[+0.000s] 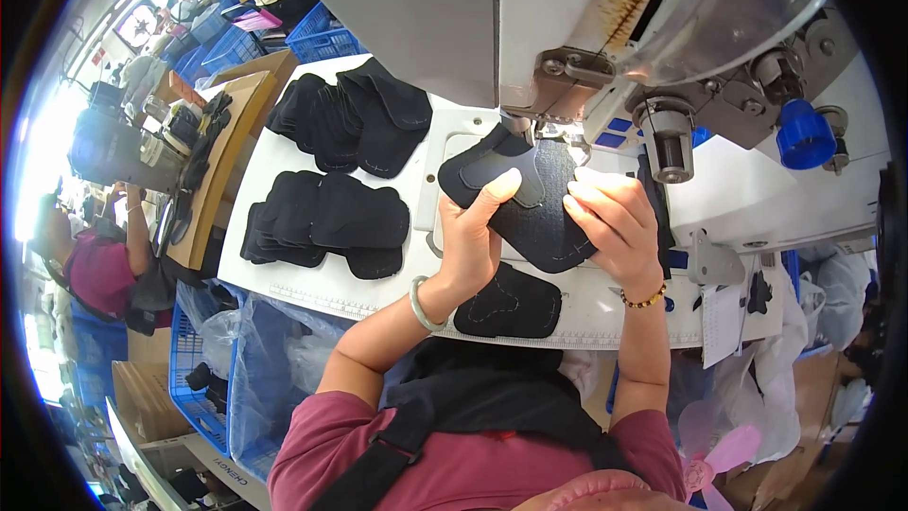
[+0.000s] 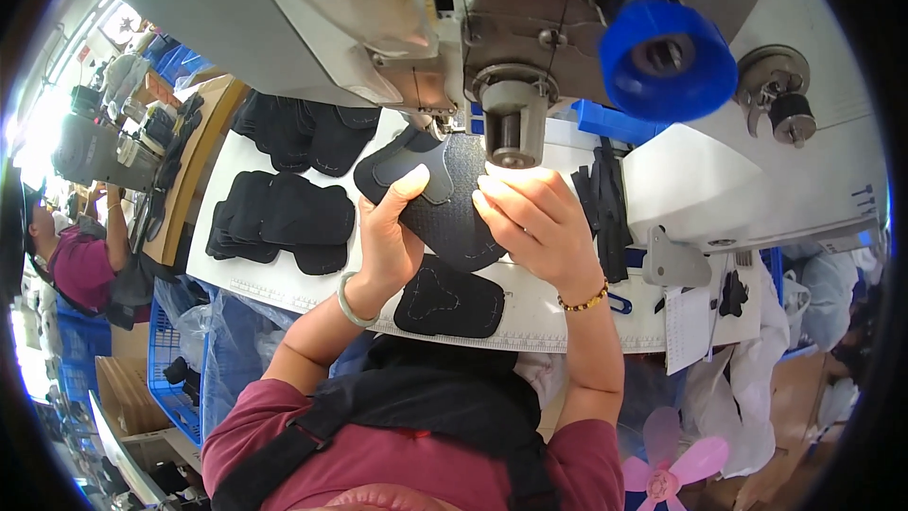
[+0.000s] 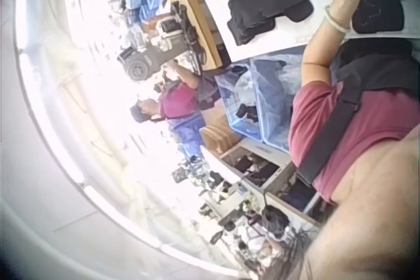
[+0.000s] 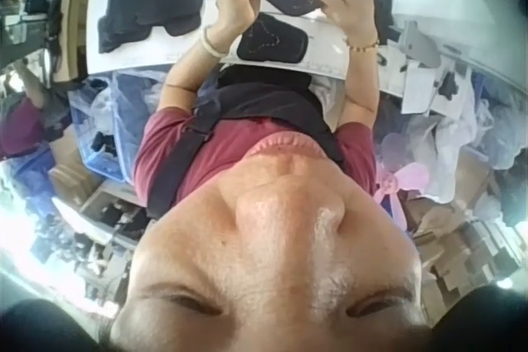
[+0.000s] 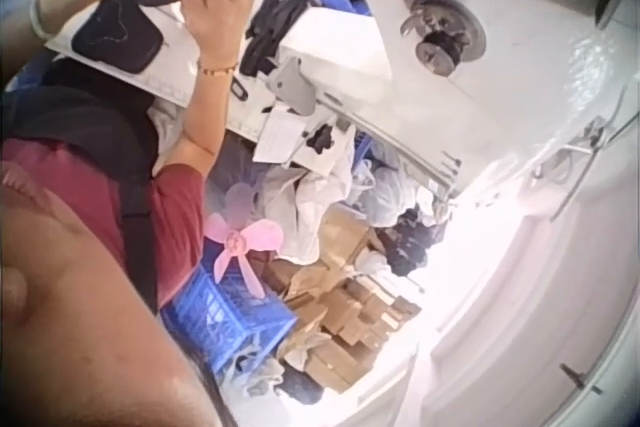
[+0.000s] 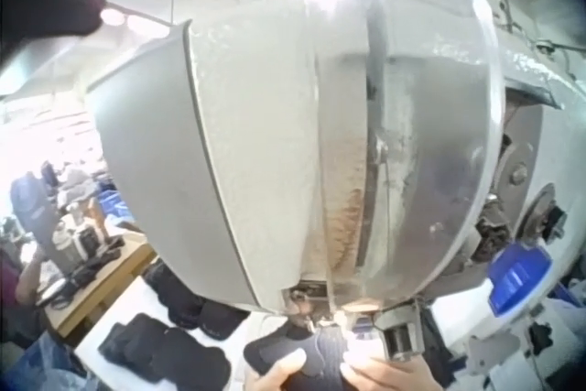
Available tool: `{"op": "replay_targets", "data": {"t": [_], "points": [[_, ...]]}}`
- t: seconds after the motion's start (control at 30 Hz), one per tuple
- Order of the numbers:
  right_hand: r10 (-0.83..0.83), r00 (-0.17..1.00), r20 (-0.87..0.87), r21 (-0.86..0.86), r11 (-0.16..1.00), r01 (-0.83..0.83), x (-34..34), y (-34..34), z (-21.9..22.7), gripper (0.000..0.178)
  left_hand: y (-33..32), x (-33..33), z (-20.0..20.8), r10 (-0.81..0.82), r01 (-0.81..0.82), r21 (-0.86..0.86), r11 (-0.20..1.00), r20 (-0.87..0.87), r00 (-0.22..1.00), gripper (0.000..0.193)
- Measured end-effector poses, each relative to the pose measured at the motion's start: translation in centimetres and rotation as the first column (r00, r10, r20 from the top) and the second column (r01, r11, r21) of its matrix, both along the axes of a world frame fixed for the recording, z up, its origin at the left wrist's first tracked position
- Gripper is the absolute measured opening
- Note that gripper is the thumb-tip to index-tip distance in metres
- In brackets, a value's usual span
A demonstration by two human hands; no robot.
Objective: Stitching black fabric components of a shoe using a sewing machine in an industrial setting.
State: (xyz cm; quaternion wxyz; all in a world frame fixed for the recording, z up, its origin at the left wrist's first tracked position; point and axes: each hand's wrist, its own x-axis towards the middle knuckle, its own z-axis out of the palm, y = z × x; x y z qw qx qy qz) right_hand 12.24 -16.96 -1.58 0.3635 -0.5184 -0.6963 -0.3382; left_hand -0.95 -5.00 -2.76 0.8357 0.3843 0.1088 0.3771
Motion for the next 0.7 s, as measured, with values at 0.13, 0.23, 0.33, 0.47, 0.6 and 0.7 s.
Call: {"op": "replay_targets", "data": {"t": [0.13,0.23,0.33,0.47,0.6,0.7], "points": [[-0.008,0.998,-0.06,-0.009,1.0,0.007,0.6,-0.1,-0.1,0.032,-0.5,0.3,-0.5,0.063,-0.064,0.096,0.993,0.016,0.998,0.017],[-0.016,0.991,-0.132,-0.009,1.0,0.014,1.2,-0.1,-0.6,0.035,-1.2,0.8,-0.4,0.158,-0.161,0.206,0.965,0.032,0.987,0.017],[-0.006,0.98,-0.2,-0.011,1.0,0.004,1.7,0.0,-0.8,0.037,-1.3,1.0,-0.2,0.198,-0.199,0.297,0.934,0.033,0.98,0.017],[-0.017,0.971,-0.237,-0.049,0.999,0.006,1.9,0.3,-1.0,0.034,-0.6,1.0,0.3,0.182,-0.159,0.382,0.911,-0.025,0.983,0.018],[-0.016,0.981,-0.193,-0.046,0.999,0.007,1.7,0.2,-0.7,0.04,1.2,0.2,1.7,0.084,-0.005,0.461,0.887,-0.151,0.985,0.019],[-0.023,0.989,-0.146,-0.028,0.999,0.019,1.4,0.3,-0.3,0.039,3.0,0.6,1.6,0.012,0.055,0.43,0.901,-0.151,0.988,0.018]]}}
